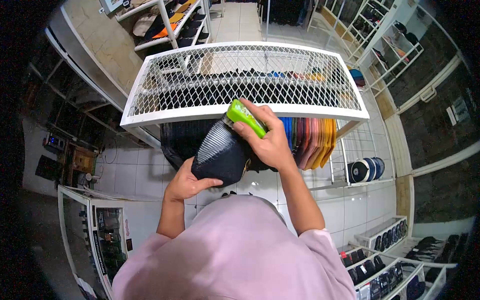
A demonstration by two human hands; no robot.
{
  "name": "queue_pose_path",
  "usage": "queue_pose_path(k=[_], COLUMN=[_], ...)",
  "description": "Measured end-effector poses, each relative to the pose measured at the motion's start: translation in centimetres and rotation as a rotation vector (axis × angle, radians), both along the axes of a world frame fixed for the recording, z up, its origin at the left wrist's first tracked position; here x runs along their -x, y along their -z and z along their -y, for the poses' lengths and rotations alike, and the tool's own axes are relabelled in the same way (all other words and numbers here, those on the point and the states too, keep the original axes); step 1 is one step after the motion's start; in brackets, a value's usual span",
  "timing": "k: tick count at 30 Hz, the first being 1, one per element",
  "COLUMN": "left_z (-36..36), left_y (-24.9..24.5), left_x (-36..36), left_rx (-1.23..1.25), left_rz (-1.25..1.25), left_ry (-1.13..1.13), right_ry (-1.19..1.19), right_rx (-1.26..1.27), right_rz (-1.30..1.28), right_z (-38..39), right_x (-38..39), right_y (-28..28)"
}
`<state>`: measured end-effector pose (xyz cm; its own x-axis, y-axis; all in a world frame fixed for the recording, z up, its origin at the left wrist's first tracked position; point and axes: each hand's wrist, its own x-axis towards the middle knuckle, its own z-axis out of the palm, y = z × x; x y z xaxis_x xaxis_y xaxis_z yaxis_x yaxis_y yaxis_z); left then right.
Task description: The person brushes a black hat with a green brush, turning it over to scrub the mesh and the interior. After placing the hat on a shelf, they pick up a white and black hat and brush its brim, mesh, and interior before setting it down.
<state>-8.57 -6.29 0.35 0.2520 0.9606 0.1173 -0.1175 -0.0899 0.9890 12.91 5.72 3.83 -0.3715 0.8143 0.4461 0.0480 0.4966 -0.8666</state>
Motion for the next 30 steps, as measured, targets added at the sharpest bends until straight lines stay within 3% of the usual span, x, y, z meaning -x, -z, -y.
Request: queue_pose_path(k=[3, 6, 8, 9, 10, 11, 14, 17, 19, 21, 23, 24, 26, 28, 30], left_z=[0.4, 0.8, 0.8, 1.0, 1.2, 1.5, 1.4, 1.1, 0.8, 0.4, 0.3, 0.3, 0.2, -0.3, 0.0], left_y=[-0.6, -0.8, -1.3, -0.8, -0.3, 0.1, -0.7, -0.4, -1.1, -1.9, -2.3, -2.1, -1.4, -0.8, -0.8], left_x=[0.4, 1.0, 1.2, 1.4, 1.5, 1.7, 2.2, 2.7, 3.0, 3.1, 2.7, 2.5, 2.0, 1.5, 1.7], left_rx=[-0.006, -0.048, -0.185, -0.184, -0.152, -0.122, -0.169, -0.125, -0.111, -0.095, 0.053, 0.053, -0.014, -0.106, -0.120], left_rz=[0.008, -0.013, -0.120, -0.117, 0.037, 0.190, 0.062, 0.033, 0.087, 0.146, 0.177, 0.179, 0.076, 0.059, 0.018], left_ry=[-0.004, 0.014, -0.136, -0.153, -0.203, -0.248, -0.220, -0.196, -0.172, -0.152, -0.268, -0.272, -0.262, -0.259, -0.277], right_ry=[-0.110, 0.074, 0.147, 0.110, 0.076, 0.065, -0.186, -0.106, 0.011, 0.015, 0.043, 0.202, 0.310, 0.094, 0.072], right_rx=[-0.008, -0.059, -0.126, 0.000, 0.135, 0.140, 0.323, 0.181, -0.072, -0.131, -0.128, -0.413, -0.571, -0.611, -0.587], right_rz=[0.009, 0.224, 0.142, -0.017, -0.176, -0.175, -0.273, -0.209, 0.042, 0.065, 0.116, 0.312, 0.381, 0.248, 0.223], right_z=[1.5, -0.3, -1.2, -0.9, -0.5, -0.6, -0.8, -0.5, -0.2, 0.7, 1.7, 1.9, 3.6, 4.6, 3.3], right_x=[1.0, 1.1, -0.4, -1.0, -1.2, -1.4, -1.2, -0.4, -0.2, 0.9, 1.8, 2.3, 3.7, 4.5, 4.9], right_y=[-1.1, 0.9, 0.4, -0.3, -0.7, -0.4, 1.0, 0.7, -0.3, -0.9, -1.0, -0.9, -1.6, -1.5, -1.4])
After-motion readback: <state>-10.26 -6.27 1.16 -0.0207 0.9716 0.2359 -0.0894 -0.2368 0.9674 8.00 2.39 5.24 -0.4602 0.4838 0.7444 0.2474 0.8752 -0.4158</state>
